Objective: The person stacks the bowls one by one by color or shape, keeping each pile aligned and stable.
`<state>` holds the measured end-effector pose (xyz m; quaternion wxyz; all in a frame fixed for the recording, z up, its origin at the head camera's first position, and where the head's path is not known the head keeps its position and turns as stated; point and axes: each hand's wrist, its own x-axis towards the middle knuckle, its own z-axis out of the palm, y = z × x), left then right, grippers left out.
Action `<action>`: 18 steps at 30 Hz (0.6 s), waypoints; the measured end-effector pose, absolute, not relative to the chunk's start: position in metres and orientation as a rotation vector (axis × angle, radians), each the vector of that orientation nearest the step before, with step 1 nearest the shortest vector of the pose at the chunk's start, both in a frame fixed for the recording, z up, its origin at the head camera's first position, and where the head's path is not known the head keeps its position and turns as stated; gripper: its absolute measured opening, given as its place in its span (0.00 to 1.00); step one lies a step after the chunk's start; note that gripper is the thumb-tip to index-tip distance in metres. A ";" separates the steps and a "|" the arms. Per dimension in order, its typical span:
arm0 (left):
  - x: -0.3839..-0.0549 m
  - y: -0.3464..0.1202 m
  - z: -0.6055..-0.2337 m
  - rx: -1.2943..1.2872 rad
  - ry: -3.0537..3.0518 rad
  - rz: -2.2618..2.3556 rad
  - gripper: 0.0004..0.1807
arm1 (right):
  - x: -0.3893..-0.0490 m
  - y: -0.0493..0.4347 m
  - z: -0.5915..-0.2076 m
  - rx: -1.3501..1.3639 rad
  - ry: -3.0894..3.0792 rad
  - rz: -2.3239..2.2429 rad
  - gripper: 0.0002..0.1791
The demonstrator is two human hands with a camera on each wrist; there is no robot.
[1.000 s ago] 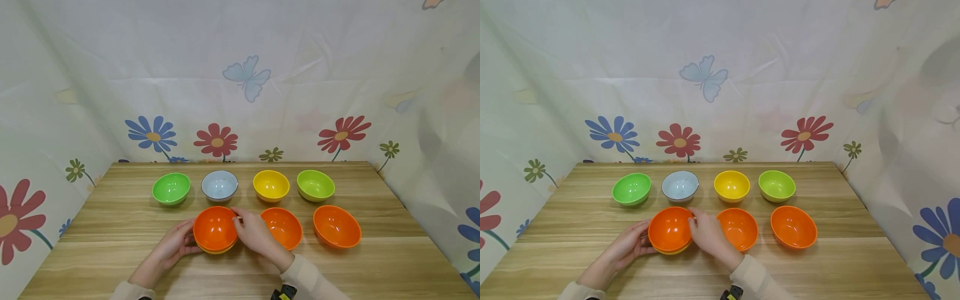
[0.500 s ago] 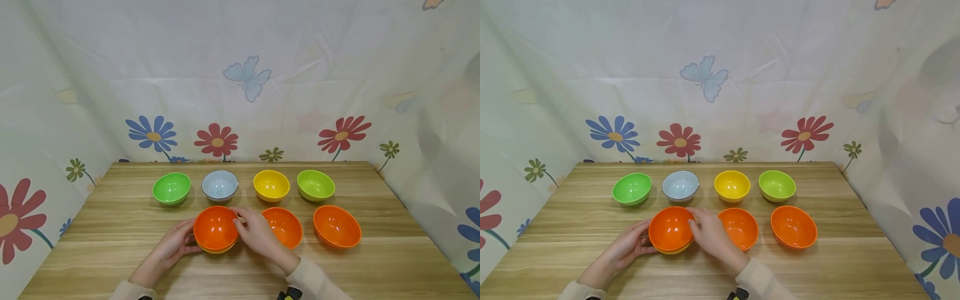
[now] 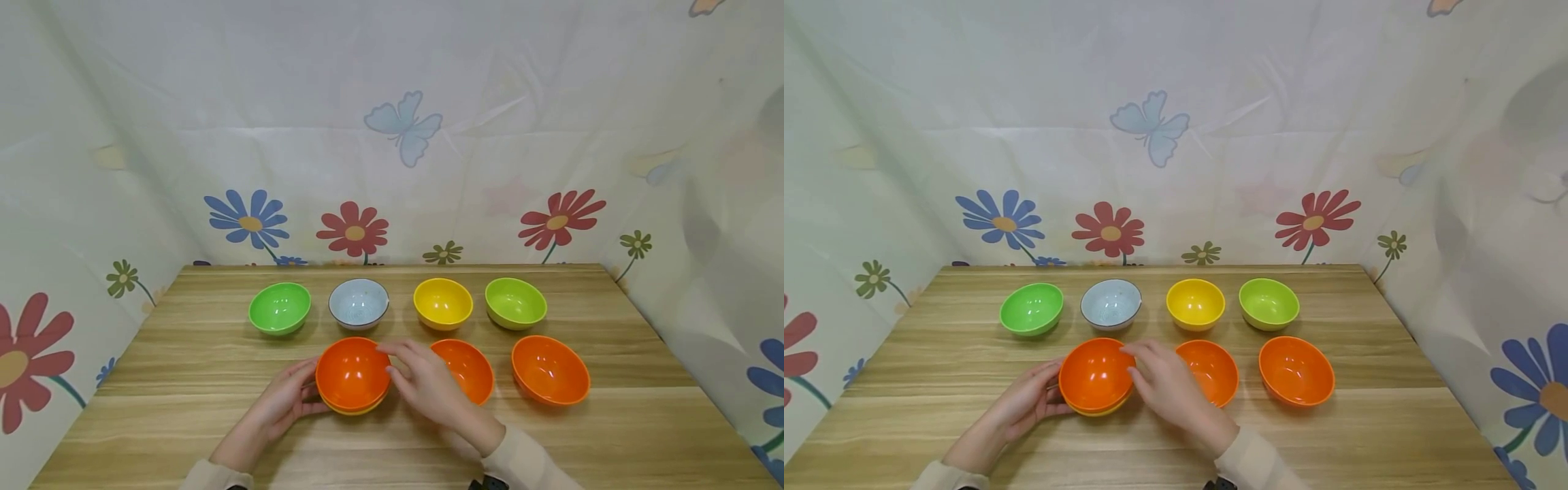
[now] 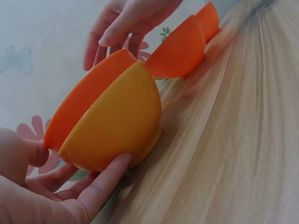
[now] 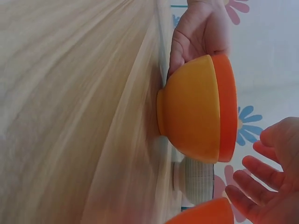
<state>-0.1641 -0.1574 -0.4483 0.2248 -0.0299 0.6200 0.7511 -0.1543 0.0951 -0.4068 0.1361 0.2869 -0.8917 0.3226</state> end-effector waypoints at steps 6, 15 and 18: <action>-0.164 -0.158 -0.449 -0.069 1.713 2.068 0.29 | -0.155 0.103 -0.404 0.850 -2.536 0.803 0.19; -0.165 -0.158 -0.450 -0.083 1.721 2.069 0.30 | -0.153 0.115 -0.403 0.841 -2.516 0.672 0.19; -0.165 -0.158 -0.450 -0.087 1.720 2.069 0.30 | -0.152 0.120 -0.401 0.790 -2.510 0.626 0.19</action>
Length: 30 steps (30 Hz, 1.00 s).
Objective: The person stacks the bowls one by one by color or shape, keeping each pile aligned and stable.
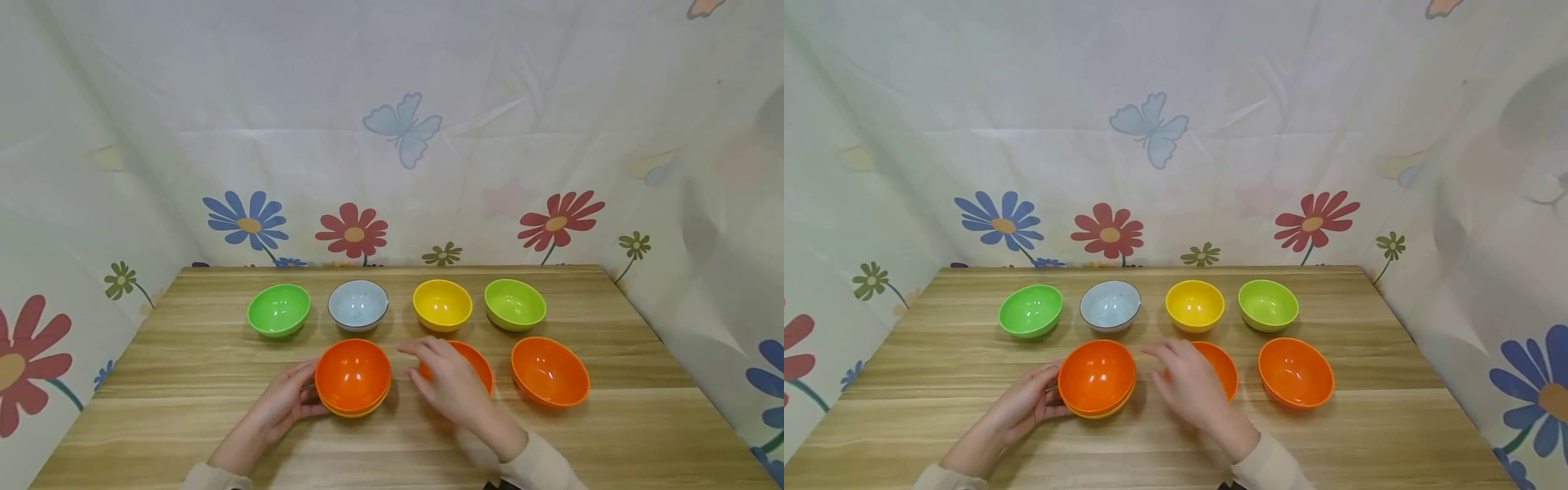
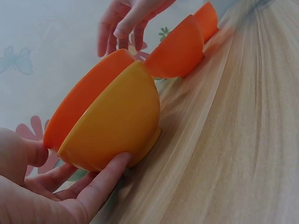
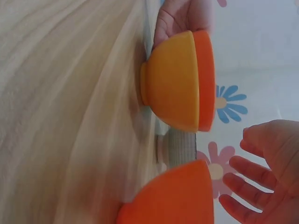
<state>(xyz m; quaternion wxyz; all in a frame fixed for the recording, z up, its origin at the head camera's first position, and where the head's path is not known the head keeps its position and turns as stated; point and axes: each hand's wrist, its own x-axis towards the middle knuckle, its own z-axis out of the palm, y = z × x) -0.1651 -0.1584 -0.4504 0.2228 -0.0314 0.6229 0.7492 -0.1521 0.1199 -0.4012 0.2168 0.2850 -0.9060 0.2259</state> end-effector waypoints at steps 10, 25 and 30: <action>-0.165 -0.158 -0.449 -0.088 1.725 2.054 0.30 | -0.152 0.140 -0.398 0.678 -2.532 0.542 0.20; -0.165 -0.159 -0.449 -0.077 1.720 2.056 0.32 | -0.154 0.165 -0.394 0.436 -2.653 0.519 0.23; -0.164 -0.159 -0.449 -0.080 1.721 2.057 0.31 | -0.153 0.170 -0.394 0.398 -2.668 0.542 0.24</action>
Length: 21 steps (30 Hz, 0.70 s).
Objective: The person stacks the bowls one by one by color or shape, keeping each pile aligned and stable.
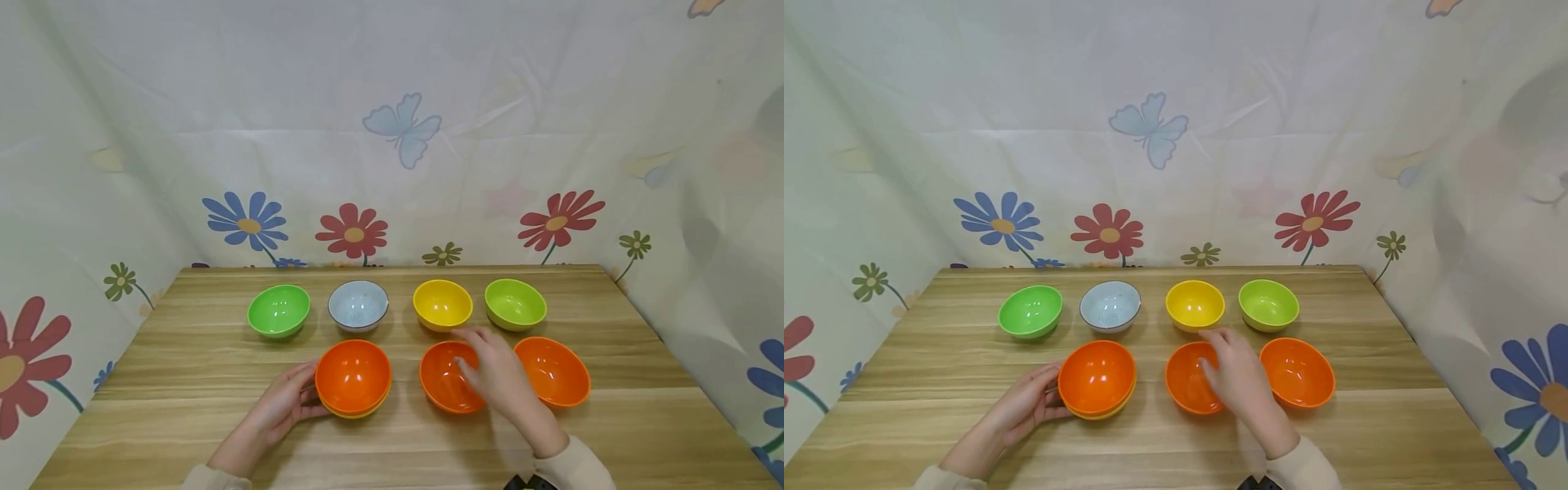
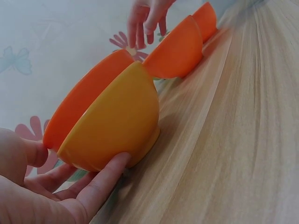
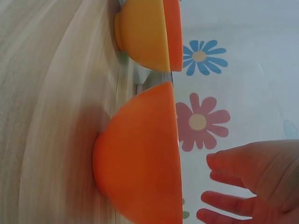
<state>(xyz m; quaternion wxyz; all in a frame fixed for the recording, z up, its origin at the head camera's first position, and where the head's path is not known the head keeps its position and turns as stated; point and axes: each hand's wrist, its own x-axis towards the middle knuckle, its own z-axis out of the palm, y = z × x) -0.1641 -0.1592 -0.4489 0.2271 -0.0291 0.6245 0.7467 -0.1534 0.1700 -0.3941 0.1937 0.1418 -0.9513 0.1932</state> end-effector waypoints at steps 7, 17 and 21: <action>-0.164 -0.159 -0.450 -0.069 1.711 2.064 0.31 | -0.151 0.173 -0.396 0.322 -2.703 0.539 0.24; -0.164 -0.158 -0.450 -0.064 1.714 2.074 0.30 | -0.151 0.175 -0.399 0.193 -2.796 0.532 0.23; -0.164 -0.159 -0.451 -0.065 1.715 2.072 0.30 | -0.152 0.177 -0.400 0.179 -2.821 0.514 0.23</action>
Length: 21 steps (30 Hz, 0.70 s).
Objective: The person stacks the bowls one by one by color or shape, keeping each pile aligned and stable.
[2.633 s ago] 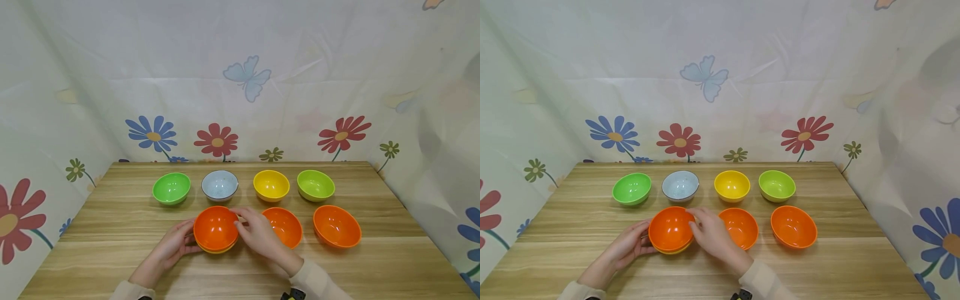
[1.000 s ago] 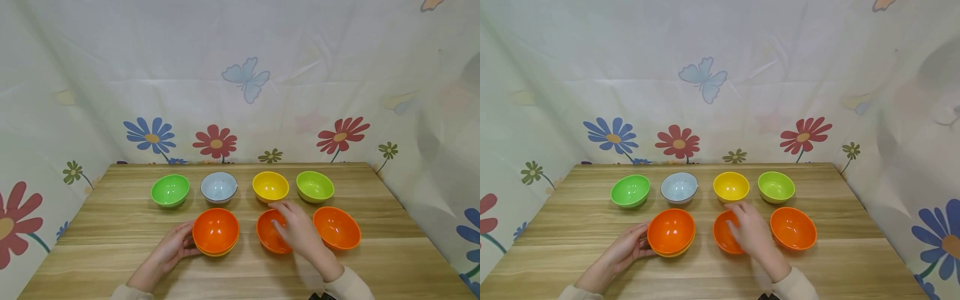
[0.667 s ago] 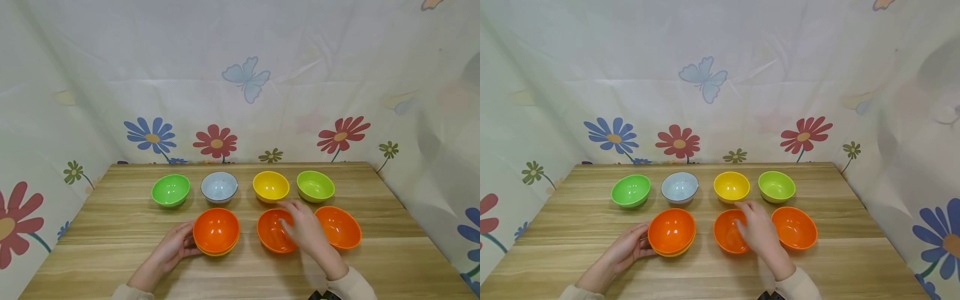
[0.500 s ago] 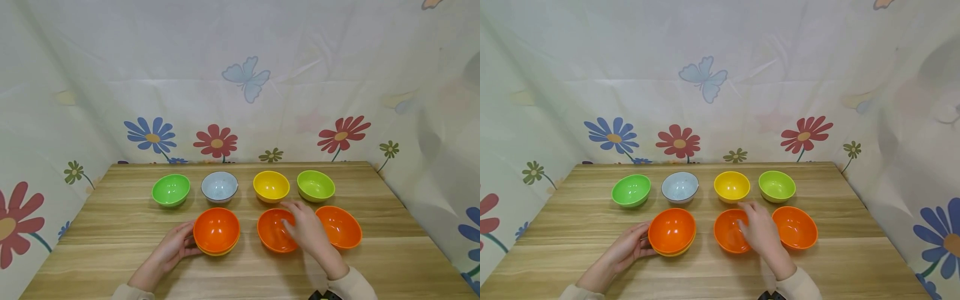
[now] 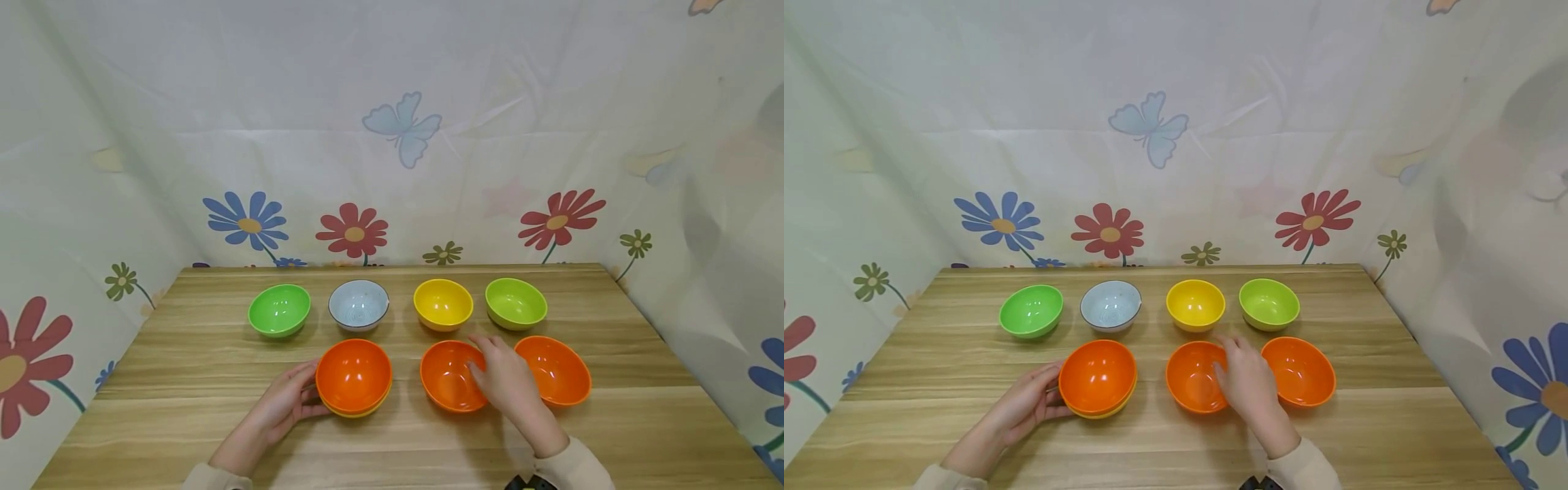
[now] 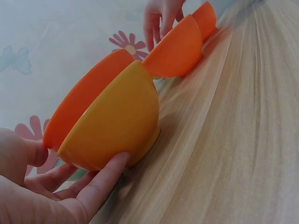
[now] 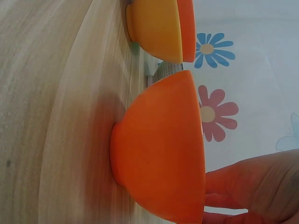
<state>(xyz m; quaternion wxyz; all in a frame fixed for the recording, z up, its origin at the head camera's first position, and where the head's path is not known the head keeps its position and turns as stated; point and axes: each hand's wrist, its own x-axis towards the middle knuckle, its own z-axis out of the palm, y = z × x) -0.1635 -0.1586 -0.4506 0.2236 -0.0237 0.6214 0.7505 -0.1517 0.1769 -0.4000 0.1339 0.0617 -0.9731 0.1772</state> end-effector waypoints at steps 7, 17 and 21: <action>-0.164 -0.158 -0.450 -0.074 1.722 2.065 0.31 | -0.153 0.179 -0.399 0.173 -2.851 0.512 0.21; -0.164 -0.159 -0.450 -0.058 1.722 2.055 0.31 | -0.158 0.181 -0.402 0.164 -2.864 0.499 0.15; -0.164 -0.159 -0.449 -0.059 1.722 2.052 0.31 | -0.159 0.183 -0.402 0.161 -2.868 0.500 0.13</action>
